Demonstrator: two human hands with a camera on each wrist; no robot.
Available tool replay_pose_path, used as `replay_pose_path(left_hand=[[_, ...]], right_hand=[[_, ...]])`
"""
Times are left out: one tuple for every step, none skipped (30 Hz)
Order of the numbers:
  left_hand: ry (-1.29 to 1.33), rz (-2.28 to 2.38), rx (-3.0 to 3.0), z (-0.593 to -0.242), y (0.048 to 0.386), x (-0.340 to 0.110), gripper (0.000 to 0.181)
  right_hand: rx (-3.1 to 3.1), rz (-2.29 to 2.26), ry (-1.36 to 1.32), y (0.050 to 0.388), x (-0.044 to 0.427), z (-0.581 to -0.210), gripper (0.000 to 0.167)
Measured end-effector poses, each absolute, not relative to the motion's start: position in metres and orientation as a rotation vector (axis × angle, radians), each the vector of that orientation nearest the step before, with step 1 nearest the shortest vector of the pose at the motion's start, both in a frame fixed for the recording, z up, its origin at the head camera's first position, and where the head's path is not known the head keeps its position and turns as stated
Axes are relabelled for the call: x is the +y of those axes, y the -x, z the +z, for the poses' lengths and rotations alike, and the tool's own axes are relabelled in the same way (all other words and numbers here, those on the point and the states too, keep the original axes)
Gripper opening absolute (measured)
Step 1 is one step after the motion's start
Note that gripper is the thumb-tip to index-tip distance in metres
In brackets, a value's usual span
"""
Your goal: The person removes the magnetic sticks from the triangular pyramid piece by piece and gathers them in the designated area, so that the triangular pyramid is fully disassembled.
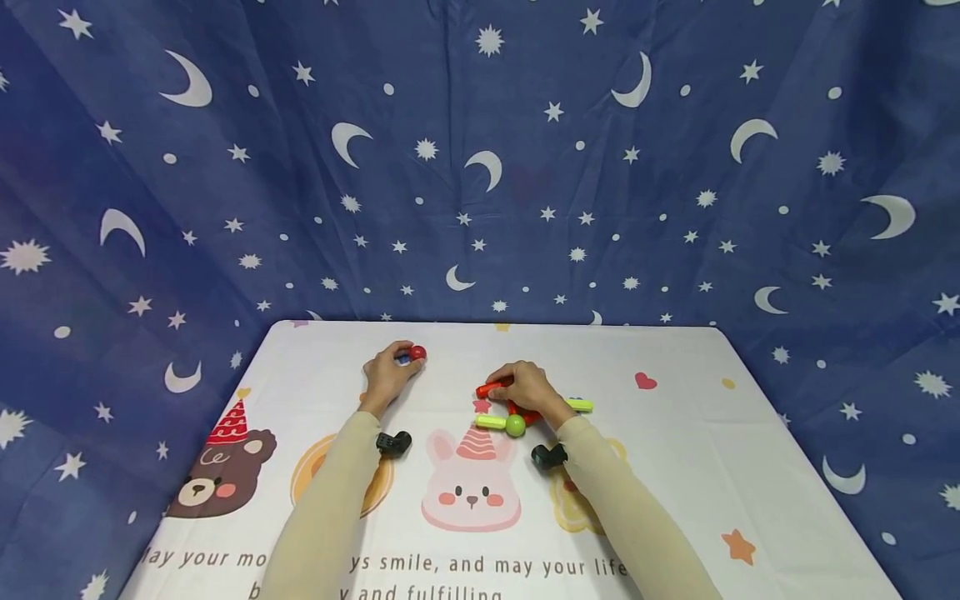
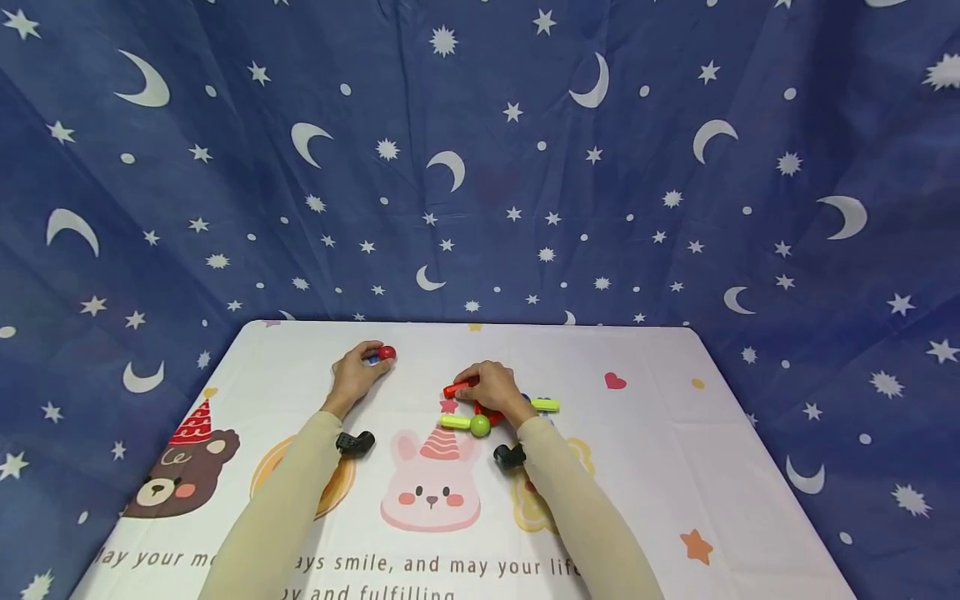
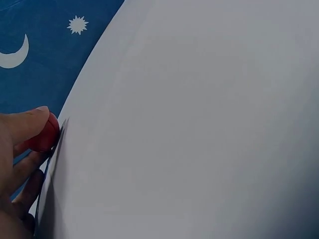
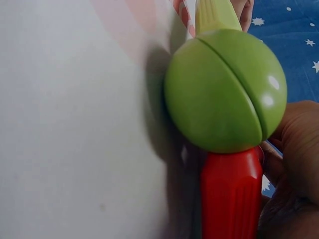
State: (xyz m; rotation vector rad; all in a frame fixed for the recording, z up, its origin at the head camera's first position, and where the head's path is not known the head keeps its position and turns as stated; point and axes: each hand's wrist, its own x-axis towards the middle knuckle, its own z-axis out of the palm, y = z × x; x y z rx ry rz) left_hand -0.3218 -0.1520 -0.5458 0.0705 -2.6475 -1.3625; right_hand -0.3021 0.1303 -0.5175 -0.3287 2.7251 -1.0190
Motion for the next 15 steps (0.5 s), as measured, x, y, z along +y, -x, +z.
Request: replay_pose_path(left_hand=[[-0.068,-1.366,-2.648,-0.545,0.322,-0.153,0.047],[-0.068,-1.373,-2.647,-0.545,0.322,-0.153,0.047],[-0.072,-1.381,-2.646,-0.544,0.322,-0.153,0.048],[-0.080,-1.395,-2.646,-0.544,0.321,-0.154,0.048],[-0.087,-1.406,-2.647,-0.543,0.321,-0.154,0.049],[-0.098,-1.418,-2.644,-0.542,0.320,-0.154,0.049],[-0.108,-1.437,-2.637,-0.540,0.319,-0.155,0.049],[-0.120,-1.455,-2.631,-0.539,0.318,-0.155,0.048],[-0.125,-1.471,-2.623,-0.537,0.317,-0.156,0.048],[-0.126,-1.488,-2.612,-0.535,0.316,-0.157,0.047],[-0.122,-1.505,-2.596,-0.533,0.315,-0.157,0.046],[-0.116,-1.517,-2.578,-0.531,0.314,-0.157,0.044],[-0.104,-1.524,-2.559,-0.529,0.312,-0.157,0.044],[-0.096,-1.530,-2.537,-0.527,0.311,-0.157,0.042],[-0.083,-1.533,-2.514,-0.526,0.309,-0.157,0.042]], right_hand=[[2.725,-1.019,0.330,0.302,0.130,-0.517,0.021],[2.725,-1.019,0.331,0.302,0.130,-0.517,0.021],[2.723,-1.021,0.334,0.303,0.130,-0.517,0.021],[2.722,-1.023,0.337,0.303,0.130,-0.517,0.021],[2.722,-1.024,0.343,0.303,0.130,-0.517,0.021],[2.725,-1.026,0.347,0.303,0.130,-0.517,0.021],[2.727,-1.030,0.351,0.304,0.131,-0.517,0.021],[2.729,-1.031,0.357,0.304,0.131,-0.518,0.021],[2.731,-1.029,0.364,0.304,0.131,-0.518,0.021],[2.729,-1.029,0.371,0.305,0.131,-0.518,0.021],[2.729,-1.029,0.377,0.305,0.131,-0.518,0.021],[2.730,-1.027,0.386,0.306,0.131,-0.518,0.020],[2.728,-1.026,0.396,0.306,0.131,-0.518,0.020],[2.726,-1.027,0.407,0.306,0.131,-0.518,0.020],[2.723,-1.028,0.418,0.307,0.131,-0.518,0.020]])
